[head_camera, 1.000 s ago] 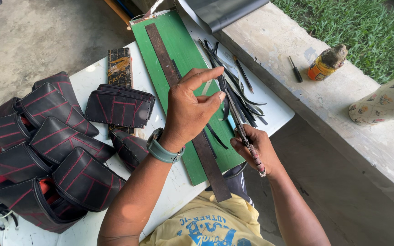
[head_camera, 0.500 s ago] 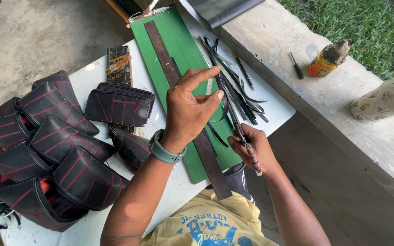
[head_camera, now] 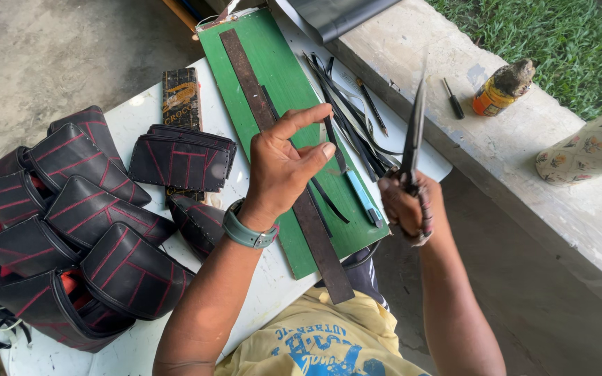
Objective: The person uses a utility knife and a metal ruler to cut a long strip of black leather into multiple shorter pieces on a green cutting board. The person then uses scissors to trim the cut pieces and briefly handles a black shoe component.
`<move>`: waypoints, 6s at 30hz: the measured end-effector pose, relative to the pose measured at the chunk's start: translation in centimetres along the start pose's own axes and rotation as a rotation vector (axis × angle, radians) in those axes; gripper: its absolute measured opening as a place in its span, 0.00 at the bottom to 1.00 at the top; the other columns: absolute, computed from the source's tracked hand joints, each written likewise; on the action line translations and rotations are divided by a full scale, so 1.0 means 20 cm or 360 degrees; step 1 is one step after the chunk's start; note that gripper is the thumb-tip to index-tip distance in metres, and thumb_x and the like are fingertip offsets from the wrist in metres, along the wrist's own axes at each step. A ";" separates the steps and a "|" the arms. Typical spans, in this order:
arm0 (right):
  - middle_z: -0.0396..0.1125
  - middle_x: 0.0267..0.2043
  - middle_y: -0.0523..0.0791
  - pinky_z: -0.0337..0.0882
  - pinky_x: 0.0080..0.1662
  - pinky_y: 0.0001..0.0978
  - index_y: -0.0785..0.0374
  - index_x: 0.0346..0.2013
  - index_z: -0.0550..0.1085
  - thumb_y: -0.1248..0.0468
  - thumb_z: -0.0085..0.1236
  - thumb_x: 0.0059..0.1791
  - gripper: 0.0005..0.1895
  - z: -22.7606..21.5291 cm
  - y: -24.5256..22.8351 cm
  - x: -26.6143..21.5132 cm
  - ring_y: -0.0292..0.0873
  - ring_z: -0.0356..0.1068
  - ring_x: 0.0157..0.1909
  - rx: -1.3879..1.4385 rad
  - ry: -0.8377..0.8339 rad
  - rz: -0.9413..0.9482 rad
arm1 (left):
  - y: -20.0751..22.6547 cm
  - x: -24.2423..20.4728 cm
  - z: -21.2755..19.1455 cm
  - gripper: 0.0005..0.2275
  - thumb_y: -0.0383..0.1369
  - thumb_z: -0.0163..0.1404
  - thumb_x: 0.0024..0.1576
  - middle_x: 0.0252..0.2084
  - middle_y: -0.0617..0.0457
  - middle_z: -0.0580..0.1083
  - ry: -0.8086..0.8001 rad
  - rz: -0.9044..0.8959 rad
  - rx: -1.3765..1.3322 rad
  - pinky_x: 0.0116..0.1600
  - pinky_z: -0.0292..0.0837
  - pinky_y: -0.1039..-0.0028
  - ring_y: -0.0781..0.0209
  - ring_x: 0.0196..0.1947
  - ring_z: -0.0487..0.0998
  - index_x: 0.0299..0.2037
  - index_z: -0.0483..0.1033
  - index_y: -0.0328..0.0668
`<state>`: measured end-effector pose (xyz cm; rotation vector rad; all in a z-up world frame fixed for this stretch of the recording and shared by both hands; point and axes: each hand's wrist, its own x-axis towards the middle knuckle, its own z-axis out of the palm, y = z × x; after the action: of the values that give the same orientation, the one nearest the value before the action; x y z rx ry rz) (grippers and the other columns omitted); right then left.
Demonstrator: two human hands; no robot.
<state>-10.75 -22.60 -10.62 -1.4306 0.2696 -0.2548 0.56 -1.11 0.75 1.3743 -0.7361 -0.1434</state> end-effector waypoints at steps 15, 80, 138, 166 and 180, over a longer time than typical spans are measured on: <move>0.72 0.46 0.60 0.71 0.49 0.49 0.69 0.46 0.76 0.60 0.68 0.42 0.22 -0.55 0.33 0.33 0.60 0.72 0.49 -0.2020 0.0264 0.0133 | -0.08 -0.04 -0.07 0.17 0.25 0.47 0.65 0.61 0.51 0.72 0.0036 -0.0202 -0.0533 0.58 0.81 0.69 0.68 0.55 0.77 0.65 0.72 0.35; 0.71 0.49 0.50 0.74 0.46 0.44 0.58 0.54 0.76 0.65 0.59 0.51 0.16 0.70 0.15 1.11 0.53 0.75 0.43 -0.1363 -0.0409 -0.0651 | -0.94 0.54 -0.99 0.49 0.48 0.70 0.42 0.68 0.36 0.54 -0.0519 -0.0978 0.1903 0.65 0.67 0.54 0.32 0.63 0.67 0.73 0.53 0.51; 0.70 0.42 0.43 0.75 0.49 0.24 0.67 0.56 0.68 0.69 0.58 0.61 0.11 0.00 -1.21 0.34 0.35 0.73 0.45 -0.0243 -0.0886 -0.1088 | 0.34 0.29 0.07 0.21 0.48 0.56 0.64 0.48 0.45 0.77 -0.0319 0.0843 0.0996 0.55 0.75 0.66 0.53 0.50 0.80 0.51 0.77 0.33; 0.75 0.47 0.43 0.72 0.47 0.27 0.69 0.58 0.71 0.66 0.52 0.57 0.16 0.46 -0.26 0.03 0.33 0.70 0.44 0.0300 -0.0695 -0.0284 | 0.10 0.26 -0.39 0.12 0.37 0.53 0.67 0.39 0.51 0.78 0.0142 -0.0011 -0.0465 0.46 0.84 0.68 0.63 0.41 0.81 0.50 0.79 0.33; 0.65 0.29 0.38 0.60 0.32 0.22 0.67 0.39 0.72 0.61 0.64 0.53 0.12 0.50 -0.13 0.04 0.28 0.59 0.30 0.0094 -0.0366 -0.0252 | 0.05 0.20 -0.36 0.12 0.37 0.53 0.67 0.39 0.51 0.78 0.0146 -0.0080 -0.0308 0.46 0.85 0.69 0.65 0.42 0.81 0.49 0.79 0.34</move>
<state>-6.68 -13.77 -6.84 -1.4097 -0.0391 -0.2224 7.36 3.09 3.11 1.2068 -0.5955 -0.1853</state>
